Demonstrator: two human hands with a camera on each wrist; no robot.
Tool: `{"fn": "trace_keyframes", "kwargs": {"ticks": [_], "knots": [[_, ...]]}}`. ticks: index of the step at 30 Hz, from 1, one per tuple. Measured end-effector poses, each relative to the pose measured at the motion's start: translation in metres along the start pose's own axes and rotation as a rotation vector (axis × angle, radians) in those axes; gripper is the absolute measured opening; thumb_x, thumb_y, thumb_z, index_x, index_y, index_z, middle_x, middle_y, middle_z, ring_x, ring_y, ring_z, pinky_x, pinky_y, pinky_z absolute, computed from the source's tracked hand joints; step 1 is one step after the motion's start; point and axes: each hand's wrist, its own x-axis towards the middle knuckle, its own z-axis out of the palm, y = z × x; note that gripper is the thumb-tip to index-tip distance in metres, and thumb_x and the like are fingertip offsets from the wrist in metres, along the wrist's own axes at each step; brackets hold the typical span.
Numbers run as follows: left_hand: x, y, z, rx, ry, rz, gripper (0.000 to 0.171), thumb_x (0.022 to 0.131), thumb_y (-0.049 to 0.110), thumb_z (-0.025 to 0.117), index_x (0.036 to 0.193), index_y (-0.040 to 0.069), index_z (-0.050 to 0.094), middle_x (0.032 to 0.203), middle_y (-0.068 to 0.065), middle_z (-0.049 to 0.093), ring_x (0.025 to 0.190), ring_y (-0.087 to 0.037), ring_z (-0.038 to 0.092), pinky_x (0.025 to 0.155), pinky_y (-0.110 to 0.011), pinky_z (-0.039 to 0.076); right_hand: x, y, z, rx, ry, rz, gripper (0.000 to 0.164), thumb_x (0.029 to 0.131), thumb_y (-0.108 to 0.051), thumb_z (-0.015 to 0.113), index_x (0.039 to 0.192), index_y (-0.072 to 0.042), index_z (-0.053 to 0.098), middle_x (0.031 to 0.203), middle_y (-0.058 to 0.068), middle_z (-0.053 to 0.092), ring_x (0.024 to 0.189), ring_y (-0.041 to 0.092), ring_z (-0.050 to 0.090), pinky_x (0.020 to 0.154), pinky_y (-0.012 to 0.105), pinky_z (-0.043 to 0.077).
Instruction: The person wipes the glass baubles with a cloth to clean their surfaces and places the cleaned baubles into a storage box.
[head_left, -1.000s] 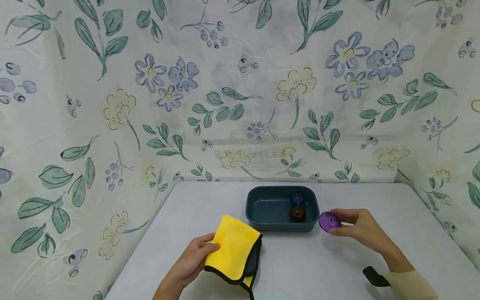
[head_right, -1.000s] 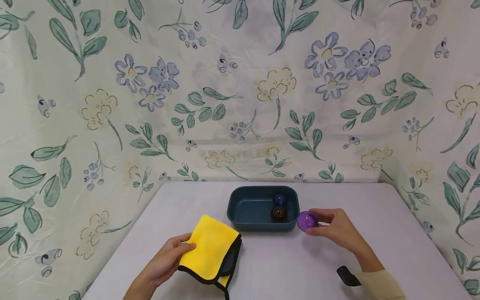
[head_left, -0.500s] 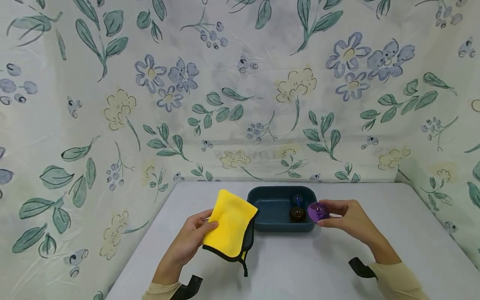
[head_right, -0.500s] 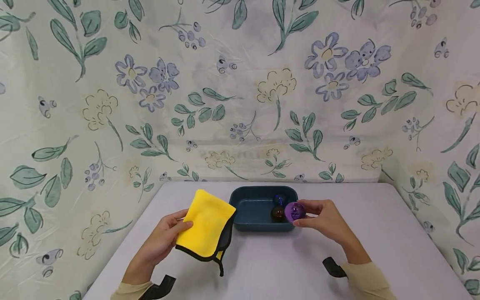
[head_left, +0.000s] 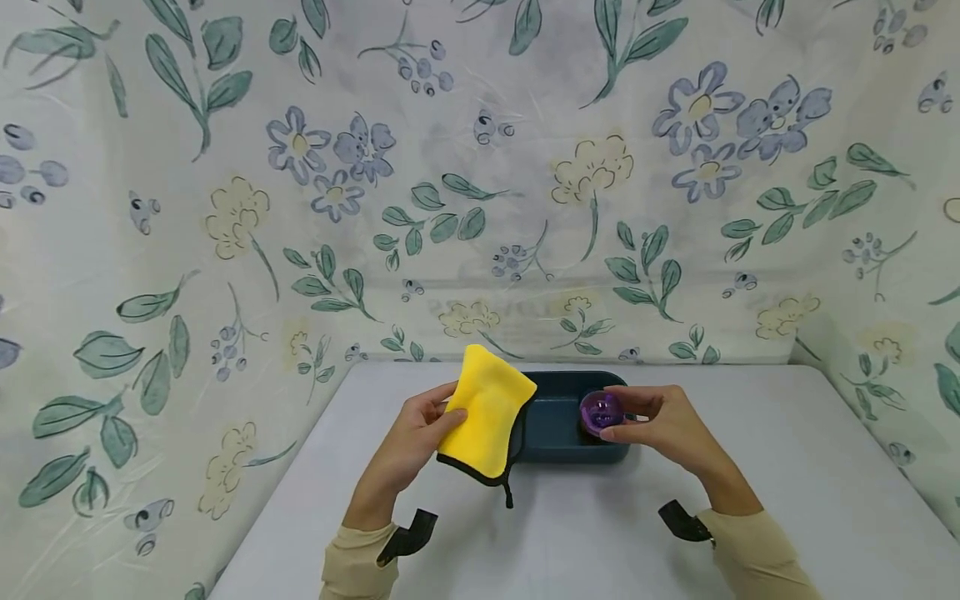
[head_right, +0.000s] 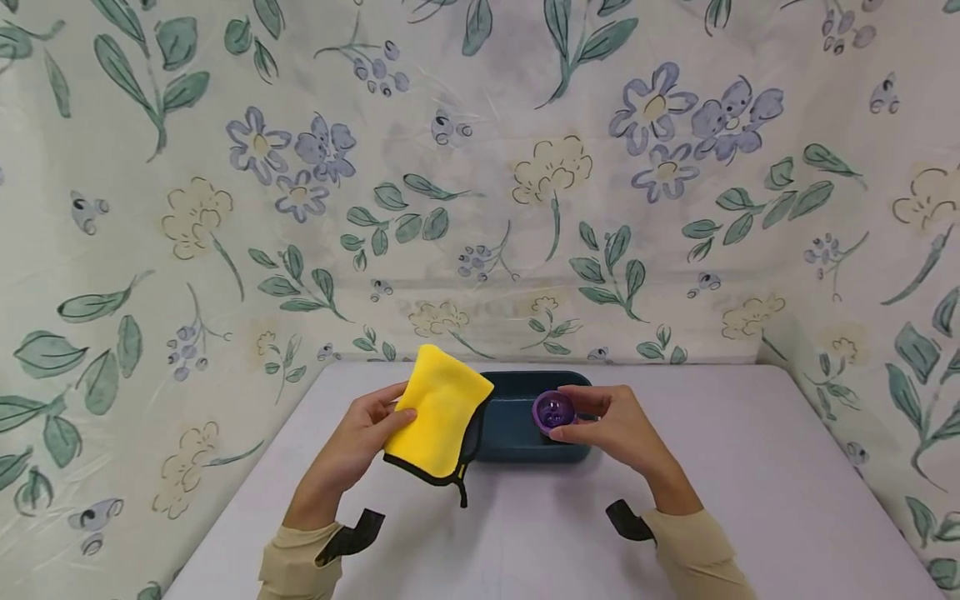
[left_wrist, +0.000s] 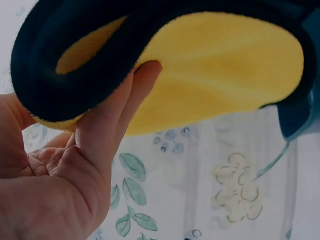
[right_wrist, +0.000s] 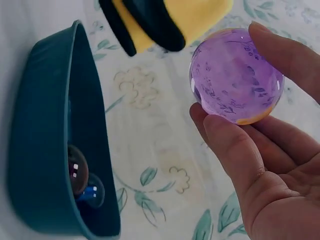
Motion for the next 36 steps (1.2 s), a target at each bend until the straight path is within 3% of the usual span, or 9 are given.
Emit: {"fn": "trace_keyframes", "kwargs": {"ticks": [11,18,21,26,36], "knots": [[0.021,0.002,0.038,0.014,-0.034,0.038,0.055,0.104,0.017,0.057,0.156,0.005,0.043,0.123,-0.024,0.07,0.092,-0.022,0.072,0.085,-0.039,0.064,0.012,-0.01,0.032,0.053,-0.028,-0.041,0.058,0.078,-0.018,0.09,0.131,-0.004,0.07,0.125,0.017,0.075,0.106,0.021,0.075,0.088,0.023,0.062],[0.02,-0.003,0.057,0.067,-0.073,0.073,0.053,0.105,0.016,0.055,0.155,0.003,0.043,0.12,-0.022,0.07,0.09,-0.021,0.07,0.085,-0.037,0.064,0.01,-0.01,0.045,0.03,-0.061,-0.071,0.062,0.079,-0.021,0.09,0.133,-0.002,0.068,0.124,0.017,0.074,0.098,0.018,0.073,0.084,0.021,0.06],[0.016,-0.004,0.064,0.143,-0.064,0.107,0.051,0.106,0.016,0.053,0.155,0.004,0.045,0.123,-0.02,0.069,0.091,-0.02,0.068,0.086,-0.035,0.064,0.009,-0.008,0.049,0.025,-0.059,-0.07,0.062,0.079,-0.021,0.09,0.134,-0.002,0.068,0.124,0.017,0.074,0.1,0.019,0.073,0.085,0.02,0.06],[0.01,-0.002,0.068,0.241,-0.052,0.16,0.05,0.107,0.018,0.052,0.154,0.004,0.046,0.125,-0.019,0.069,0.092,-0.019,0.066,0.085,-0.031,0.063,0.008,-0.008,0.055,0.021,-0.05,-0.07,0.062,0.079,-0.022,0.09,0.133,-0.003,0.069,0.124,0.016,0.075,0.102,0.021,0.074,0.086,0.02,0.06],[0.01,-0.006,0.066,0.232,-0.077,0.174,0.047,0.106,0.017,0.052,0.152,0.006,0.05,0.121,-0.018,0.069,0.088,-0.018,0.065,0.081,-0.025,0.061,0.001,-0.018,0.064,-0.001,-0.063,-0.112,0.059,0.081,-0.024,0.089,0.131,0.0,0.069,0.12,0.018,0.076,0.097,0.029,0.075,0.085,0.024,0.062]]}}
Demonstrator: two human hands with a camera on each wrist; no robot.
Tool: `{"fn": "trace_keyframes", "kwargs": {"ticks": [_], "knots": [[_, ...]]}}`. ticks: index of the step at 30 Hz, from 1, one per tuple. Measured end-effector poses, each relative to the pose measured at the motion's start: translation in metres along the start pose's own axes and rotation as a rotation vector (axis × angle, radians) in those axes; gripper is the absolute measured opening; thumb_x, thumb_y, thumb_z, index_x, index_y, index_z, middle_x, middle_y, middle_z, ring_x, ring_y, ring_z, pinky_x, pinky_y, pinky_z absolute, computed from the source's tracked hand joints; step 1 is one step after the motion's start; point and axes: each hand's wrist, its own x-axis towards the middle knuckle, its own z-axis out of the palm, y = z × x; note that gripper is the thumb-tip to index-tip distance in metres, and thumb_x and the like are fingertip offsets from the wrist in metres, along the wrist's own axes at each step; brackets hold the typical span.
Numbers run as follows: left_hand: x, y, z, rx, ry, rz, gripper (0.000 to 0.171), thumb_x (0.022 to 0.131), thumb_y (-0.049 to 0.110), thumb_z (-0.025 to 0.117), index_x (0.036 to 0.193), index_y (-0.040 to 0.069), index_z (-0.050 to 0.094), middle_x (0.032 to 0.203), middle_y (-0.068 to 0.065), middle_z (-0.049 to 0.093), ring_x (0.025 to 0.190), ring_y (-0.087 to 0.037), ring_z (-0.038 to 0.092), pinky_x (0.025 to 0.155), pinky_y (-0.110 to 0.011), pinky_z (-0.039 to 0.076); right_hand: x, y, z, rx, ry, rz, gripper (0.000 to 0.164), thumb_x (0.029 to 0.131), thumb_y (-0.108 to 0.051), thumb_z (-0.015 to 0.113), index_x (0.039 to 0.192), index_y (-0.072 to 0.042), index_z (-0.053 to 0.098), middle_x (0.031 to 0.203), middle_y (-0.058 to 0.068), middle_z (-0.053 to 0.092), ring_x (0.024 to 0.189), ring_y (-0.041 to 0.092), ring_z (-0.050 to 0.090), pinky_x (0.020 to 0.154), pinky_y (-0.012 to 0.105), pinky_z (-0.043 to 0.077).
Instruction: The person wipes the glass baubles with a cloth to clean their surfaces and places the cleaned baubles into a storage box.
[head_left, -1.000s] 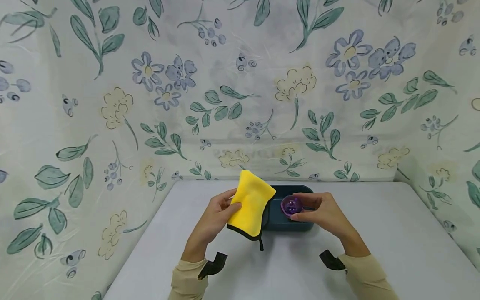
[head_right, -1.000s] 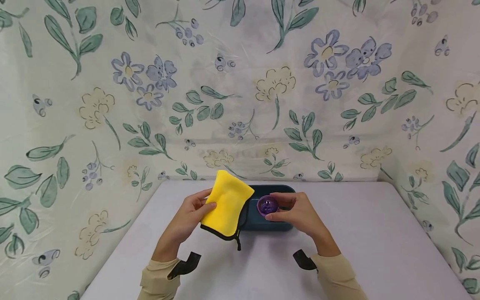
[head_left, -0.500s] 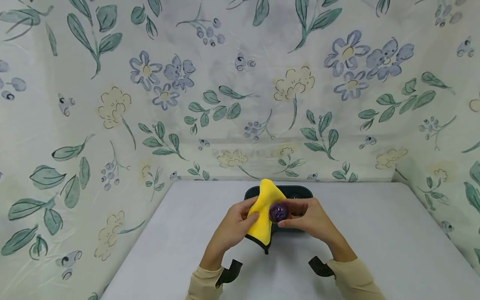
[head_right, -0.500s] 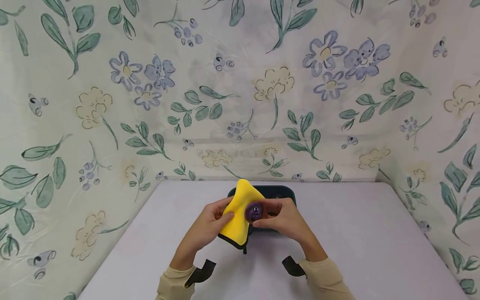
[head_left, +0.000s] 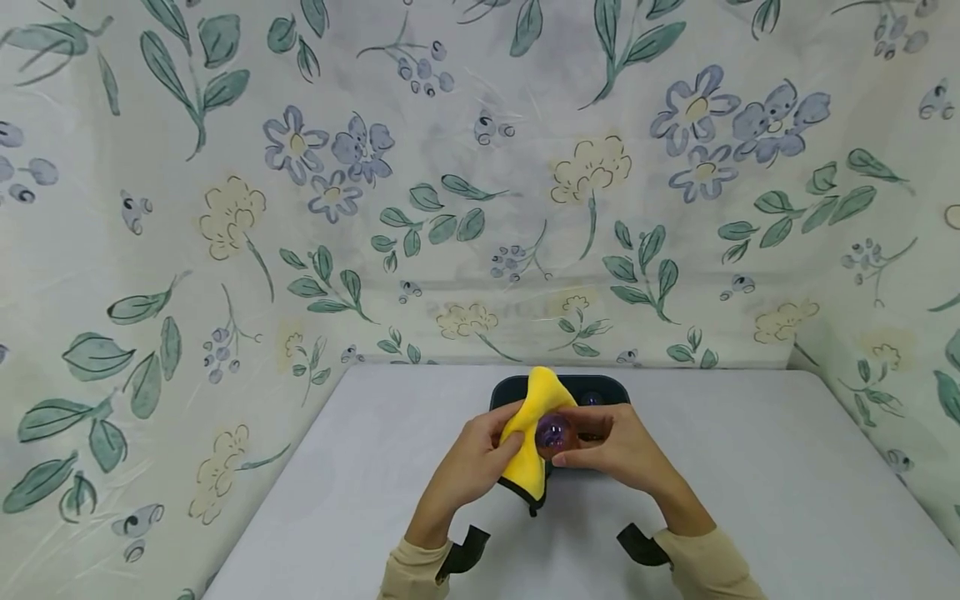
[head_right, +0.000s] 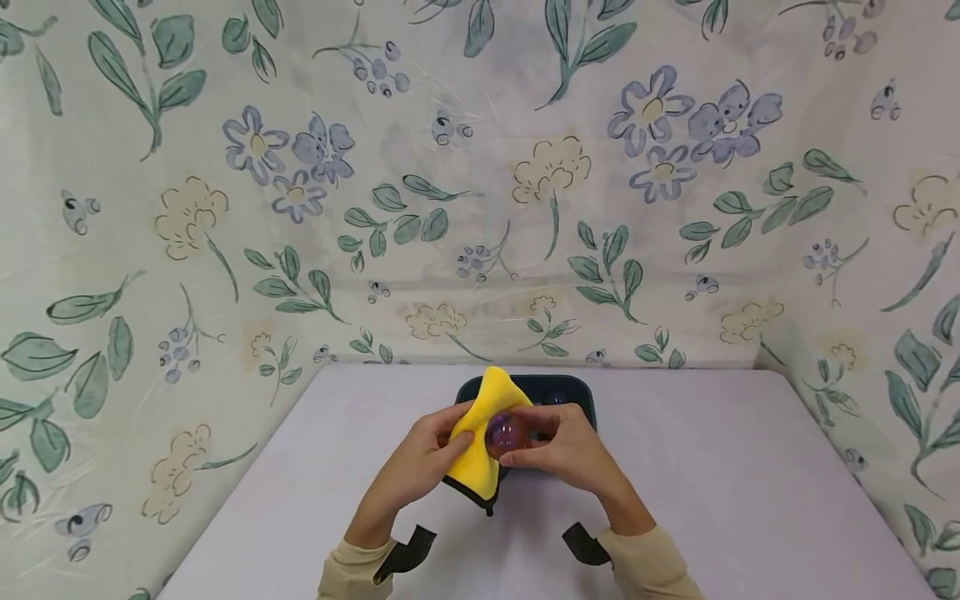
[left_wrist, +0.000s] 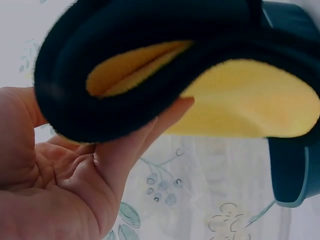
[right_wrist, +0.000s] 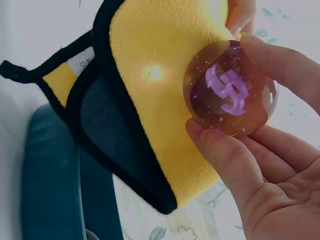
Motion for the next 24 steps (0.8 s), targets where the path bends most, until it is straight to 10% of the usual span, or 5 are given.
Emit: {"fn": "trace_keyframes", "kwargs": {"ticks": [24], "knots": [[-0.0006,-0.0086,-0.001,-0.116,-0.105,-0.062,0.032,0.104,0.015,0.055,0.128,-0.004,0.064,0.1,-0.017,0.075,0.078,-0.014,0.07,0.074,-0.024,0.062,-0.0019,0.004,0.0057,0.06,0.134,-0.067,0.055,0.081,-0.013,0.087,0.132,-0.001,0.069,0.125,0.02,0.074,0.101,0.019,0.076,0.084,0.025,0.063]]}}
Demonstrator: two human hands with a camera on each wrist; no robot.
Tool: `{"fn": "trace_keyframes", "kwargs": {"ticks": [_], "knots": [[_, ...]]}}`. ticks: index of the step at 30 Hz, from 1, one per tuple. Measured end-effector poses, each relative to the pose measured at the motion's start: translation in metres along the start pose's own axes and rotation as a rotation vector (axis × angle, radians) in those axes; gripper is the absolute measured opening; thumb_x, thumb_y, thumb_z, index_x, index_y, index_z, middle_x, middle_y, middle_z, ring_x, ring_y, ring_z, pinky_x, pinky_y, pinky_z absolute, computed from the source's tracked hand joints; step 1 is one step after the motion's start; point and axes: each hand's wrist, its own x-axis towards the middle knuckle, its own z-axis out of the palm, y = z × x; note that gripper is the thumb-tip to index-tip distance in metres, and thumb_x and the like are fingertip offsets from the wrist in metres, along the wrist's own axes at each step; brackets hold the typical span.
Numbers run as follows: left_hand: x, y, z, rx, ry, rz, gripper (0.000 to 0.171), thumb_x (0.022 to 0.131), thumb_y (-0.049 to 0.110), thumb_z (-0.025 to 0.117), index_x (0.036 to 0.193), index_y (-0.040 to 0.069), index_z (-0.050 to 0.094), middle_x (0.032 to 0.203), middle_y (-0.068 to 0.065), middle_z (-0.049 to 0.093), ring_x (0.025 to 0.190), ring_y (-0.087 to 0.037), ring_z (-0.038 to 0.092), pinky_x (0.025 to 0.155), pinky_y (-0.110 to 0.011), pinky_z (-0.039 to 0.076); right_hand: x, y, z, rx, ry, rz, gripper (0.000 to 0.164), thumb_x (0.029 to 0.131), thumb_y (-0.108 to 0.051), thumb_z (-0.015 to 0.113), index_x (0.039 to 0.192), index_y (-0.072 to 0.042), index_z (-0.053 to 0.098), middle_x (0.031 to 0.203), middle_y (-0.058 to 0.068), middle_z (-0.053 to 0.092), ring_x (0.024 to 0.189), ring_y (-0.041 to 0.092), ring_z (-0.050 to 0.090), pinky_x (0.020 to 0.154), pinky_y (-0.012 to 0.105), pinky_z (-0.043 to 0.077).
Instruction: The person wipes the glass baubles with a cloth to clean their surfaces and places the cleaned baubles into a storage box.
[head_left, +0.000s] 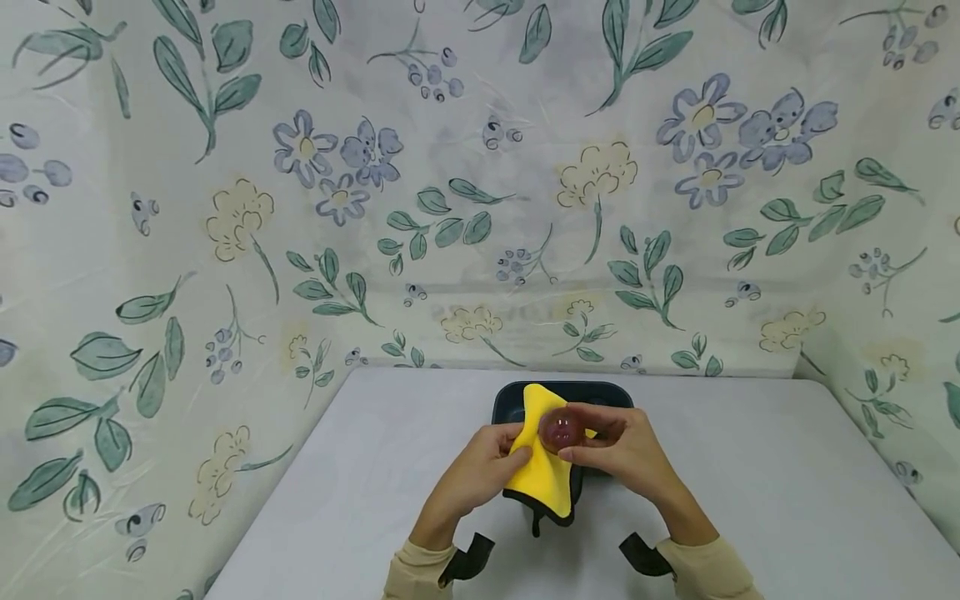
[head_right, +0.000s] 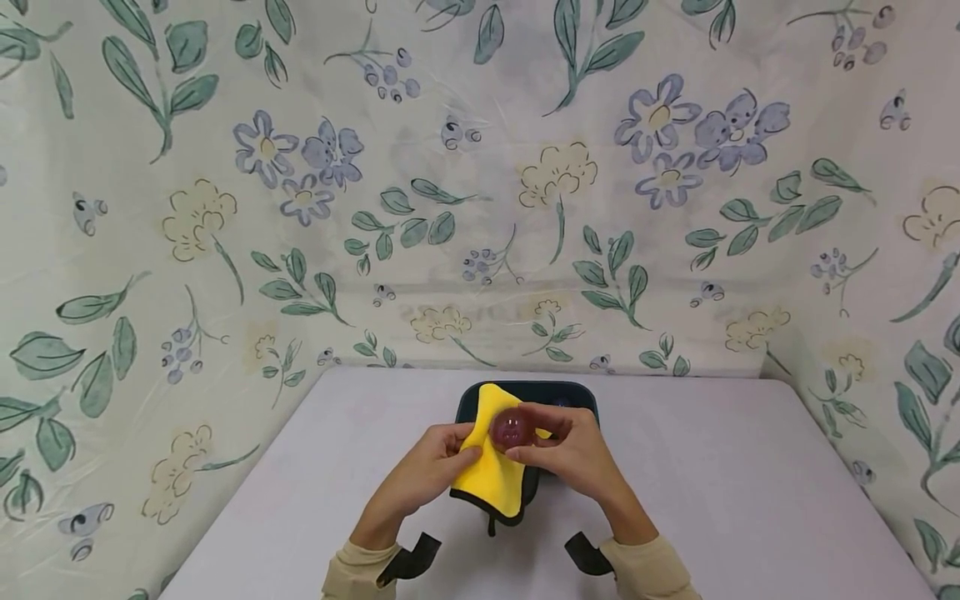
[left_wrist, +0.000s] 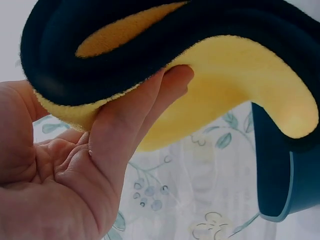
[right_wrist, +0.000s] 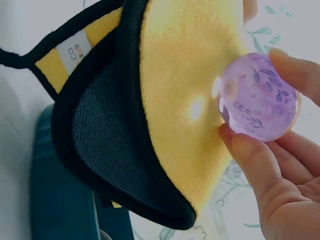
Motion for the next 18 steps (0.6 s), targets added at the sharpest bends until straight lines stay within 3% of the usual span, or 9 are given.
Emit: {"fn": "trace_keyframes", "kwargs": {"ticks": [2,18], "knots": [[-0.0003,0.0003,-0.0003,-0.009,-0.003,-0.005,0.033,0.103,0.015,0.055,0.128,-0.004,0.064,0.101,-0.017,0.075,0.079,-0.014,0.07,0.075,-0.024,0.063,0.0005,0.0006,0.0003,0.004,0.01,0.003,0.055,0.081,-0.013,0.087,0.131,-0.002,0.069,0.125,0.02,0.074,0.1,0.013,0.076,0.085,0.026,0.063],[-0.0037,0.0075,-0.0009,-0.039,0.024,-0.038,0.038,0.102,0.015,0.058,0.135,-0.003,0.062,0.104,-0.015,0.074,0.082,-0.015,0.071,0.079,-0.03,0.064,0.0026,0.007,-0.002,0.02,0.018,0.071,0.052,0.083,-0.015,0.085,0.131,-0.004,0.067,0.125,0.02,0.072,0.108,0.023,0.075,0.09,0.026,0.062]]}}
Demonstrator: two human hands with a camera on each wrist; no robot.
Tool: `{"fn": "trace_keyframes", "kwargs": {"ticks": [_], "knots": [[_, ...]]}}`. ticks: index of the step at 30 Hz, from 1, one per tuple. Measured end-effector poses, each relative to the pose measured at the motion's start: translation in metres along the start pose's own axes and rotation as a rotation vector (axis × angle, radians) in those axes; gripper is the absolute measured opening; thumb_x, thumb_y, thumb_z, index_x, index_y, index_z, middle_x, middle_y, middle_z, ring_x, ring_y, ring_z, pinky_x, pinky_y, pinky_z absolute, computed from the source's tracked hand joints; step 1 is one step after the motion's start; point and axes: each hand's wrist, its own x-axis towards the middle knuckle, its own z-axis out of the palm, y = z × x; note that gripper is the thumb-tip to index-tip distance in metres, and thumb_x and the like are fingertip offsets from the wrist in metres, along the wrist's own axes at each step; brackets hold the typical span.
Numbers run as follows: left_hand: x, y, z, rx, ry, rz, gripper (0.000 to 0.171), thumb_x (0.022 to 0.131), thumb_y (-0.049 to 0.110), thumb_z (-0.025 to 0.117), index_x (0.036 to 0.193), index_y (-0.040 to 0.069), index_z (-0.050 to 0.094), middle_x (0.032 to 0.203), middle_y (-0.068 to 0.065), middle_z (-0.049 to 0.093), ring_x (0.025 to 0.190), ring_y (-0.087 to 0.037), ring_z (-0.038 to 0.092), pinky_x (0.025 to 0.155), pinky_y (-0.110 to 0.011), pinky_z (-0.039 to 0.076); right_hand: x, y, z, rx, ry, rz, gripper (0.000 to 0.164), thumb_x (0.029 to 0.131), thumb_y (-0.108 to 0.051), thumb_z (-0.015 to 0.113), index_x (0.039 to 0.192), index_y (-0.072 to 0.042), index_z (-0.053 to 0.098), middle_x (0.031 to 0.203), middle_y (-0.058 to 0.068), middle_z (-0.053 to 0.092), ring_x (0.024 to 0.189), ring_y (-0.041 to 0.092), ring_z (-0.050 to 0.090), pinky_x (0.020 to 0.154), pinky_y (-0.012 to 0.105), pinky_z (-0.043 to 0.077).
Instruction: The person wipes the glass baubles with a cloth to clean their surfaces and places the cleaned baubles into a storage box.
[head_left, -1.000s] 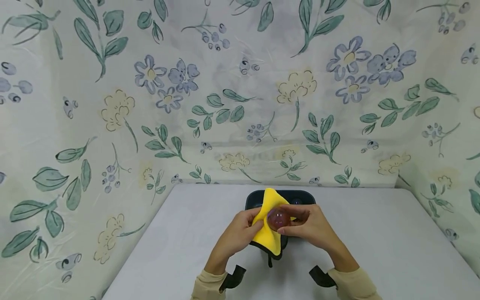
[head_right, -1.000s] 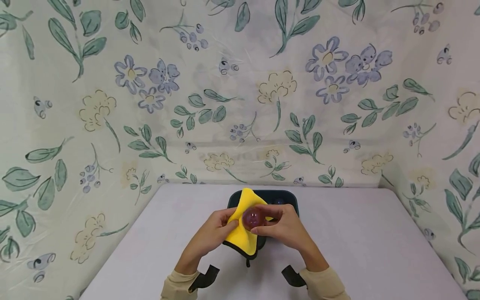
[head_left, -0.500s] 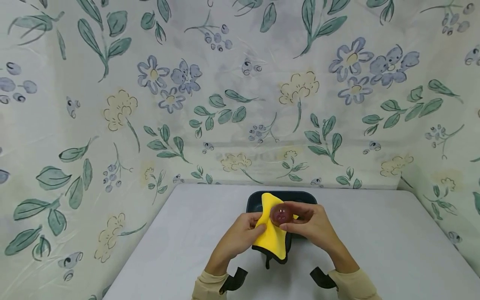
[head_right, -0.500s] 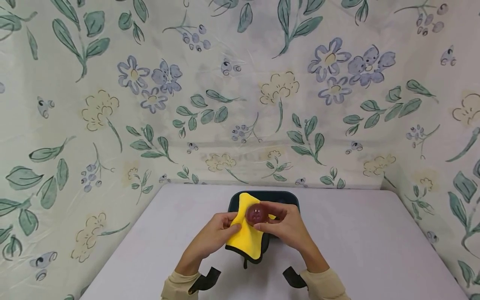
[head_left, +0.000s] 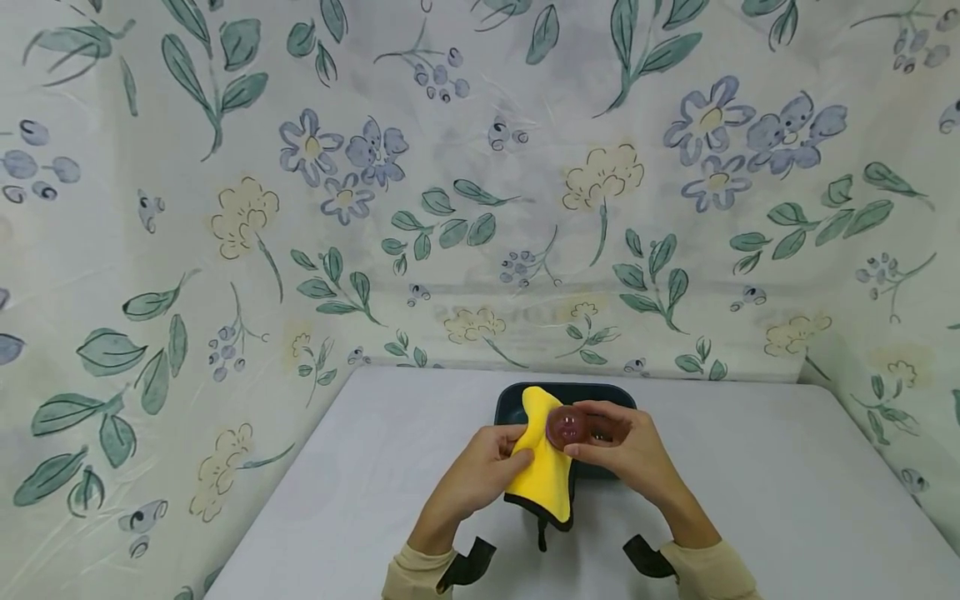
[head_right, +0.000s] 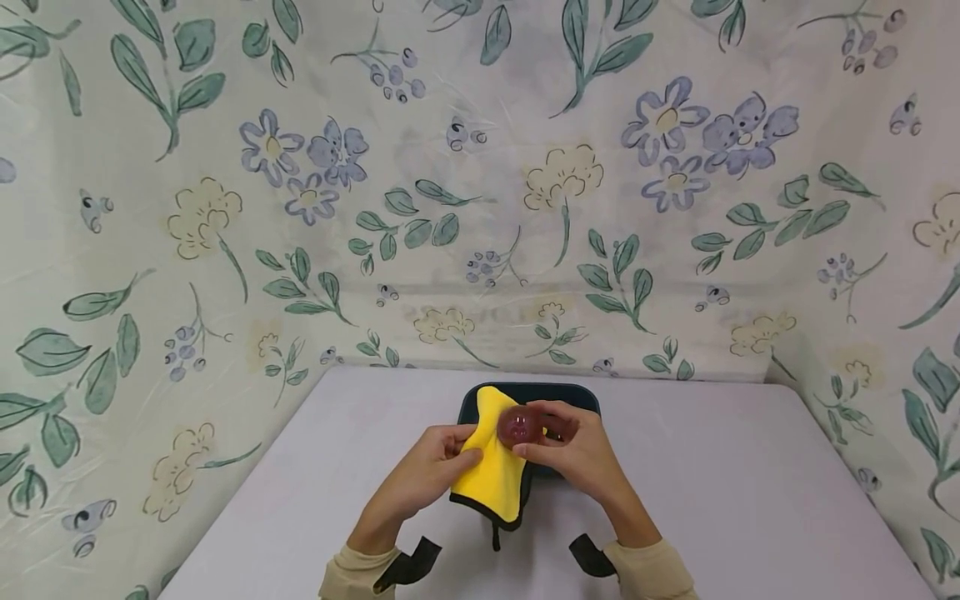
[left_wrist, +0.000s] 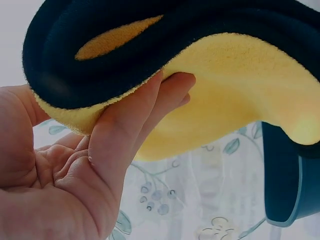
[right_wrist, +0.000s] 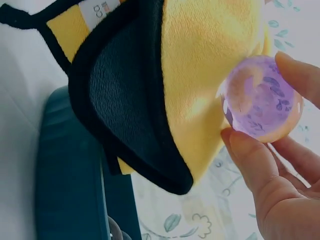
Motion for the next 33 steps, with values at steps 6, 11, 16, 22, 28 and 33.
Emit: {"fn": "trace_keyframes", "kwargs": {"ticks": [6,11,16,22,28,33], "knots": [[-0.0015,0.0017,0.0007,-0.013,0.019,0.001,0.045,0.101,0.014,0.058,0.142,-0.004,0.057,0.108,-0.017,0.074,0.083,-0.016,0.071,0.081,-0.033,0.065,0.0005,0.0016,-0.0018,-0.022,-0.007,0.002,0.053,0.084,-0.016,0.085,0.132,-0.004,0.067,0.127,0.019,0.071,0.107,0.021,0.074,0.091,0.024,0.061],[-0.0028,0.0022,0.0,-0.038,0.039,0.012,0.047,0.102,0.013,0.058,0.145,-0.004,0.055,0.109,-0.019,0.075,0.084,-0.016,0.072,0.081,-0.033,0.065,0.0016,0.0025,-0.0036,-0.018,-0.028,0.026,0.059,0.083,-0.016,0.086,0.136,0.0,0.064,0.134,0.024,0.066,0.112,0.033,0.074,0.09,0.028,0.062],[-0.0048,0.0014,-0.0003,-0.067,0.073,0.037,0.048,0.102,0.012,0.058,0.147,-0.004,0.053,0.113,-0.023,0.074,0.087,-0.019,0.073,0.081,-0.033,0.065,0.0009,0.0045,-0.0042,-0.053,-0.039,0.073,0.068,0.081,-0.019,0.087,0.141,0.0,0.061,0.141,0.024,0.063,0.114,0.034,0.073,0.089,0.028,0.062],[-0.0037,0.0018,0.0013,-0.055,0.125,0.06,0.051,0.102,0.013,0.057,0.15,-0.004,0.049,0.122,-0.024,0.072,0.092,-0.02,0.073,0.082,-0.03,0.064,0.0008,0.009,-0.0037,-0.089,-0.105,0.055,0.069,0.081,-0.021,0.088,0.141,-0.001,0.061,0.134,0.021,0.066,0.111,0.028,0.073,0.092,0.03,0.062],[-0.0015,0.0028,0.0022,-0.021,0.138,0.081,0.05,0.102,0.011,0.057,0.149,-0.004,0.05,0.124,-0.024,0.071,0.091,-0.02,0.072,0.082,-0.027,0.063,0.002,0.01,-0.0027,-0.094,-0.154,-0.011,0.062,0.082,-0.021,0.087,0.137,-0.002,0.065,0.119,0.016,0.067,0.109,0.026,0.072,0.092,0.032,0.062],[0.0,0.0034,0.002,0.006,0.144,0.087,0.049,0.102,0.012,0.057,0.149,-0.003,0.051,0.125,-0.023,0.071,0.09,-0.019,0.071,0.081,-0.026,0.063,0.0024,0.0093,-0.0044,-0.09,-0.17,-0.045,0.056,0.082,-0.019,0.087,0.133,-0.005,0.068,0.116,0.015,0.066,0.108,0.022,0.072,0.09,0.03,0.063]]}}
